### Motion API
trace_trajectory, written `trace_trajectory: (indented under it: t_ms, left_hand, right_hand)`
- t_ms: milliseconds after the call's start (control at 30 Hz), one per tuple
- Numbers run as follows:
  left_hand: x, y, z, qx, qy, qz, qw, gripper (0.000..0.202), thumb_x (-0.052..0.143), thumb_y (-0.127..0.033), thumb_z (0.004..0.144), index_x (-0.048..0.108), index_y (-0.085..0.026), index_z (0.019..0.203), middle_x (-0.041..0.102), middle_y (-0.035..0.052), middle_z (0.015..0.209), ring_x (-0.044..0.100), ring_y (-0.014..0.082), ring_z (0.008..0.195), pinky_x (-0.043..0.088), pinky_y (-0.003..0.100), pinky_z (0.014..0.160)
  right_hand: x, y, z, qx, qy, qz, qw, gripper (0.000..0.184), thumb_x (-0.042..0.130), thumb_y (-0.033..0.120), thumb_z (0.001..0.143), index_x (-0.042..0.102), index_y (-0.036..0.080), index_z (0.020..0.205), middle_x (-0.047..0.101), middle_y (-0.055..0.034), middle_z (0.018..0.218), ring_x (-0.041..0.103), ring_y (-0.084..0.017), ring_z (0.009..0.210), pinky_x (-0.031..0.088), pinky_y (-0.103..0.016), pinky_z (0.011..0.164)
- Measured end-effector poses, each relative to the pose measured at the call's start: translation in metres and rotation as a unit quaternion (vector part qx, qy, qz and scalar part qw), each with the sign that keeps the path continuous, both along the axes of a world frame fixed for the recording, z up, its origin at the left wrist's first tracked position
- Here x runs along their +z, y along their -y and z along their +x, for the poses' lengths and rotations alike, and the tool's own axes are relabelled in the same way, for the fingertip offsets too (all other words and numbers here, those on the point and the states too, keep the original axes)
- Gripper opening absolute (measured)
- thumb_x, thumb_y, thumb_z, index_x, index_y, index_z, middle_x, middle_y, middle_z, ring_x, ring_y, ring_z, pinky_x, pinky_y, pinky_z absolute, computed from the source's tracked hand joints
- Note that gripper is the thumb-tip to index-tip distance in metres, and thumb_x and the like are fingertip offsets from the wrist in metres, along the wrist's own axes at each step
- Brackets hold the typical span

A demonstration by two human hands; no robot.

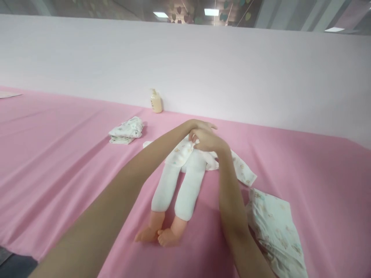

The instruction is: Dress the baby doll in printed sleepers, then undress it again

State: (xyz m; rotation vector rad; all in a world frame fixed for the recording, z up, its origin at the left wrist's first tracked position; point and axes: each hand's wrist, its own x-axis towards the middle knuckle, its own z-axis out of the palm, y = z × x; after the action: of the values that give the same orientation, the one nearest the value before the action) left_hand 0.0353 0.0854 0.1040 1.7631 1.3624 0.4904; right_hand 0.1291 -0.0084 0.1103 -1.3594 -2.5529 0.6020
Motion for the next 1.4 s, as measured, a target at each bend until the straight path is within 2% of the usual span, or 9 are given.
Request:
trace_trajectory:
  t_ms: [167, 400, 533, 767, 933, 1000, 1067, 1200, 1400]
  left_hand:
    - [0.008, -0.005, -0.01, -0.083, -0.142, 0.045, 0.985, 0.049, 0.064, 0.006, 0.042, 0.072, -0.017, 0.085, 0.068, 0.0028, 0.074, 0.065, 0.0233, 0.071, 0.053, 0.034, 0.068]
    - [-0.024, -0.018, -0.058, 0.006, -0.168, 0.166, 0.972, 0.026, 0.058, -0.006, 0.061, 0.068, -0.013, 0.084, 0.067, 0.0031, 0.064, 0.061, 0.015, 0.05, 0.049, 0.025, 0.056]
    - [-0.039, 0.008, -0.076, 0.008, -0.172, 0.232, 0.957, 0.018, 0.057, -0.025, 0.072, 0.068, -0.014, 0.08, 0.07, 0.006, 0.074, 0.062, 0.0158, 0.059, 0.047, 0.025, 0.058]
    - [-0.056, 0.06, -0.102, -0.022, -0.154, 0.234, 0.96, 0.041, 0.046, -0.054, 0.079, 0.066, -0.018, 0.079, 0.067, 0.005, 0.084, 0.06, 0.0193, 0.078, 0.044, 0.028, 0.069]
    - [-0.08, 0.086, -0.107, 0.057, -0.028, 0.186, 0.98, 0.042, 0.041, -0.052, 0.083, 0.064, -0.017, 0.088, 0.067, 0.0049, 0.091, 0.06, 0.02, 0.084, 0.046, 0.031, 0.077]
    - [-0.098, 0.098, -0.105, 0.111, 0.04, 0.209, 0.971, 0.038, 0.044, -0.045, 0.083, 0.06, -0.016, 0.102, 0.064, 0.0077, 0.106, 0.059, 0.0209, 0.095, 0.045, 0.033, 0.085]
    - [-0.119, 0.113, -0.102, 0.163, 0.102, 0.242, 0.951, 0.04, 0.048, -0.04, 0.083, 0.054, -0.016, 0.114, 0.057, 0.0107, 0.122, 0.054, 0.0215, 0.109, 0.041, 0.034, 0.095]
    - [-0.15, 0.145, -0.1, 0.224, 0.198, 0.236, 0.925, 0.04, 0.049, -0.037, 0.086, 0.049, -0.018, 0.121, 0.053, 0.0113, 0.129, 0.049, 0.0203, 0.119, 0.038, 0.034, 0.101]
    - [-0.159, 0.18, -0.108, 0.207, 0.209, 0.232, 0.927, 0.036, 0.048, -0.038, 0.086, 0.054, -0.019, 0.116, 0.06, 0.0081, 0.119, 0.056, 0.0188, 0.11, 0.043, 0.031, 0.096]
  right_hand:
    - [-0.006, 0.008, -0.028, 0.071, 0.052, -0.019, 0.996, 0.045, 0.052, 0.001, 0.068, 0.054, 0.022, 0.107, 0.059, -0.0024, 0.107, 0.055, -0.012, 0.067, 0.038, -0.021, 0.049]
    - [-0.013, 0.022, -0.054, 0.133, 0.12, 0.008, 0.984, 0.055, 0.045, -0.003, 0.069, 0.05, 0.018, 0.12, 0.049, -0.0086, 0.117, 0.049, -0.01, 0.06, 0.033, -0.021, 0.04]
    - [-0.014, 0.033, -0.067, 0.157, 0.146, -0.006, 0.977, 0.055, 0.046, -0.002, 0.071, 0.048, 0.019, 0.122, 0.05, -0.0083, 0.116, 0.05, -0.011, 0.062, 0.035, -0.021, 0.042]
    - [-0.022, 0.045, -0.079, 0.211, 0.138, -0.03, 0.967, 0.052, 0.05, -0.003, 0.068, 0.052, 0.018, 0.115, 0.059, -0.0057, 0.106, 0.058, -0.016, 0.083, 0.04, -0.02, 0.052]
    - [-0.035, 0.038, -0.048, 0.213, -0.072, -0.116, 0.968, 0.044, 0.061, 0.003, 0.063, 0.059, 0.02, 0.104, 0.063, -0.0042, 0.108, 0.06, -0.018, 0.096, 0.05, -0.026, 0.075]
    - [-0.048, 0.036, -0.027, 0.162, -0.232, -0.132, 0.95, 0.035, 0.06, 0.01, 0.068, 0.059, 0.019, 0.101, 0.064, -0.0045, 0.106, 0.061, -0.017, 0.095, 0.05, -0.03, 0.081]
    - [-0.066, 0.035, -0.006, 0.014, -0.373, -0.082, 0.924, 0.024, 0.058, 0.015, 0.071, 0.06, 0.018, 0.095, 0.065, -0.0047, 0.102, 0.062, -0.017, 0.094, 0.049, -0.033, 0.086]
    - [-0.113, 0.046, 0.023, -0.268, -0.406, 0.037, 0.873, 0.018, 0.06, 0.023, 0.071, 0.061, 0.018, 0.087, 0.065, -0.0061, 0.102, 0.059, -0.02, 0.099, 0.043, -0.038, 0.095]
    - [-0.161, 0.088, 0.023, -0.294, -0.462, 0.008, 0.836, 0.037, 0.06, 0.04, 0.069, 0.058, 0.02, 0.101, 0.064, -0.0029, 0.098, 0.059, -0.018, 0.091, 0.046, -0.035, 0.086]
